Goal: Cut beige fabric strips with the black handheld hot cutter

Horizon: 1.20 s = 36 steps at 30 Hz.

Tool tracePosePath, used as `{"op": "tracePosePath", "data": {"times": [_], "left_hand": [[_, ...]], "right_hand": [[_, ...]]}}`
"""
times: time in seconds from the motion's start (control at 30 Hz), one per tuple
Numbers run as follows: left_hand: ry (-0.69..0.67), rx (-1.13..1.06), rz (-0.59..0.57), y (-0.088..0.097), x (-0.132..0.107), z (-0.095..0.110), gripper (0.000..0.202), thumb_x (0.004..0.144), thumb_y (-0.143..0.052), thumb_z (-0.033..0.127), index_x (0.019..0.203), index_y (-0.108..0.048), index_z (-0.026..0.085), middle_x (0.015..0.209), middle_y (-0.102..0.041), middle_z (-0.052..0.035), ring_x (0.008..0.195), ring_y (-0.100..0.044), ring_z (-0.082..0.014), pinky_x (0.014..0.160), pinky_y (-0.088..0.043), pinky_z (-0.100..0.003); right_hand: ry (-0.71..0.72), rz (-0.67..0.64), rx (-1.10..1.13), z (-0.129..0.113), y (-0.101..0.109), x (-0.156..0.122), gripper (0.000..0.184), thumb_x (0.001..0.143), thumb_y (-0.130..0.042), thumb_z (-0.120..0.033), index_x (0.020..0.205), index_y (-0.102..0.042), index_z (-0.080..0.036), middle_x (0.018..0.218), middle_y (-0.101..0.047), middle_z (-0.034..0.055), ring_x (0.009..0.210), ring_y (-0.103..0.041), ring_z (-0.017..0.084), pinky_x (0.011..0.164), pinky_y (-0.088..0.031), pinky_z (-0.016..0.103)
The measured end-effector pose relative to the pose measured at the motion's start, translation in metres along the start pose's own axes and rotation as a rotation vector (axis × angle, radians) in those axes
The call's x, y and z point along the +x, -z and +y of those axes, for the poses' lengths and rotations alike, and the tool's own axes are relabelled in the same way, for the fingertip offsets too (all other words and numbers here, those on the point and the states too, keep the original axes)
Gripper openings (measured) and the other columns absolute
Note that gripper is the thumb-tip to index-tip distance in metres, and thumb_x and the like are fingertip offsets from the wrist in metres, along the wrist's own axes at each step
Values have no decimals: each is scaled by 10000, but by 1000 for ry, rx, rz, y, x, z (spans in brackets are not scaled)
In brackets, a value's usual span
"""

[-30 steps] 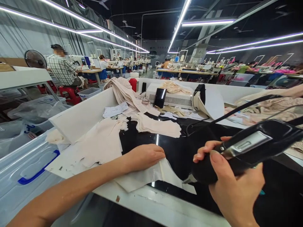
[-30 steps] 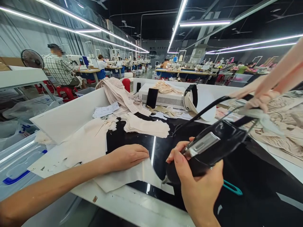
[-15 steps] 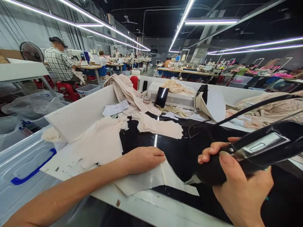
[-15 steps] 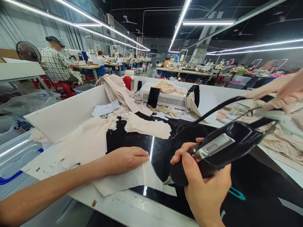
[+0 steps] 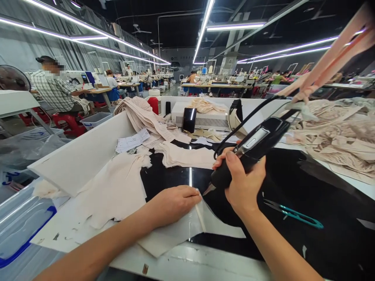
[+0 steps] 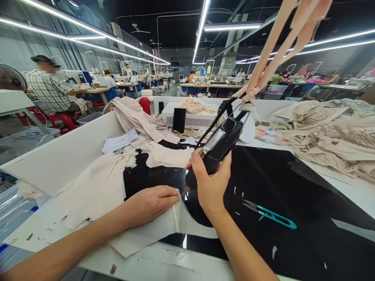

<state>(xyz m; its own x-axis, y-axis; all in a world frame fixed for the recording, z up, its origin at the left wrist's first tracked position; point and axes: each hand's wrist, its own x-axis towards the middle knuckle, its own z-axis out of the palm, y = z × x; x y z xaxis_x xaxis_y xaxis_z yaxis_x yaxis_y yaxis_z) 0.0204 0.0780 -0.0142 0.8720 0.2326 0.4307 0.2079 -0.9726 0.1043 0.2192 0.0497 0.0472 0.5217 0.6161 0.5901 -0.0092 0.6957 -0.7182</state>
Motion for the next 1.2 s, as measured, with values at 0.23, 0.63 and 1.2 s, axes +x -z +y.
{"op": "tracePosePath", "data": {"times": [0.23,0.63,1.2], "left_hand": [[-1,-10,-9,0,0,1,356,1161,-405,176,1343,-703,111,1341,-755,-137,1230,-744,-234,1078,-623,-344],[16,-27,-35,1,0,1,361,1169,-395,197,1349,-698,118,1354,-750,-133,1235,-739,-228,1090,-609,-335],[25,-95,-31,1,-1,-5,339,1171,-432,228,1349,-704,135,1370,-741,-146,1243,-736,-229,1087,-620,-361]], "right_hand": [[7,-13,-1,5,-3,-2,303,928,-829,-316,1064,-563,-275,838,-673,-74,631,-639,126,616,-586,291],[-14,16,-43,0,-5,-4,311,918,-827,-336,1053,-556,-265,834,-686,-74,613,-645,126,599,-580,296],[-12,46,-43,-10,1,-10,361,904,-866,-399,1055,-571,-257,825,-690,-70,608,-648,135,604,-596,305]]}}
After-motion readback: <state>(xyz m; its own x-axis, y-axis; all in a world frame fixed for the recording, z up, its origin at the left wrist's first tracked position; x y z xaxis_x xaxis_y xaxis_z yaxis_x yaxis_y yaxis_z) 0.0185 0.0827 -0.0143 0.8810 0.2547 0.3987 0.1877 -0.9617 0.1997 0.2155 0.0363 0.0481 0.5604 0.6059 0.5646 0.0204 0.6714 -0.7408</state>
